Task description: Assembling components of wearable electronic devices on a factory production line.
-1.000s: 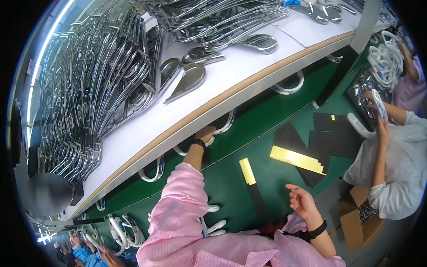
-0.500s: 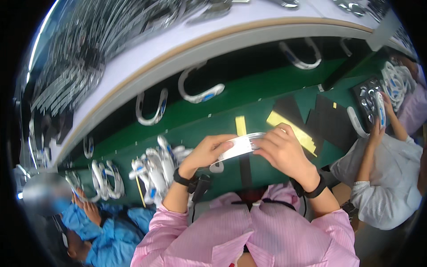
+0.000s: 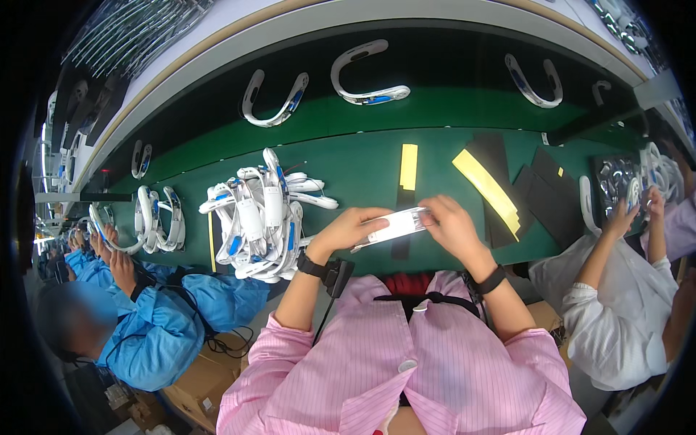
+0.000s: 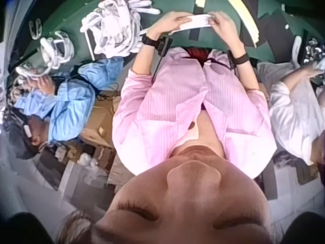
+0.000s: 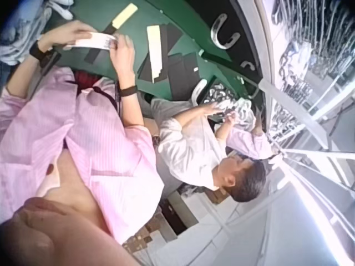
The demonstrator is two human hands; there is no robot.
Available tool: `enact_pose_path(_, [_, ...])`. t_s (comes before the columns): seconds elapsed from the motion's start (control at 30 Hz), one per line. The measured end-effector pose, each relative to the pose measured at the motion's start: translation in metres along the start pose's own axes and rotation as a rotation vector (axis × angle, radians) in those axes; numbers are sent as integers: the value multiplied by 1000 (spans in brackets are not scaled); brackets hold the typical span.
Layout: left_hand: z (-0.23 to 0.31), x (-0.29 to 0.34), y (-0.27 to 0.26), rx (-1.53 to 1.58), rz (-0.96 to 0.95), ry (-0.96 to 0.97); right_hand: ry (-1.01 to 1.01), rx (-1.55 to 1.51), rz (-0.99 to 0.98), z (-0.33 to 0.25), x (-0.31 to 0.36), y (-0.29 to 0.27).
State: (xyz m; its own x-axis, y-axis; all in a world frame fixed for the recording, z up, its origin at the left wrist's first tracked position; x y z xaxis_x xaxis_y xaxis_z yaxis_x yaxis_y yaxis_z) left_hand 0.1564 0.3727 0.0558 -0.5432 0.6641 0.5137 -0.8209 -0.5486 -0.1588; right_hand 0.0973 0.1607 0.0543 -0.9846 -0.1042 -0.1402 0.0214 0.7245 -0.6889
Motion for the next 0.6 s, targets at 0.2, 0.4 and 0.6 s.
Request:
enact_pose_path(0.2, [-33, 19, -11, 56, 122, 89, -31, 196, 115, 12, -4, 9])
enact_pose_path(0.4, [-51, 23, -12, 38, 252, 137, 143, -464, 36, 33, -13, 1])
enact_pose_path(0.6, [-46, 25, -20, 227, 33, 50, 368, -721, -550, 52, -11, -22])
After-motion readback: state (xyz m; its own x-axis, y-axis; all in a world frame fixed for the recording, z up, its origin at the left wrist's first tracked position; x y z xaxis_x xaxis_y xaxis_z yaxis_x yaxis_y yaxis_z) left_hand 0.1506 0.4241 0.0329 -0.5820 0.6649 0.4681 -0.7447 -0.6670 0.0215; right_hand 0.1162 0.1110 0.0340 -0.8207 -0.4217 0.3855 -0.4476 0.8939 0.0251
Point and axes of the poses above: each hand's wrist, its own x-axis away from the middle knuckle, its own y-axis out of the palm, z = x × y, the point moved 2 cm from there along -x, towards the middle knuckle, and after that the axes turned 2 degrees about z, right-handed, at the moved point
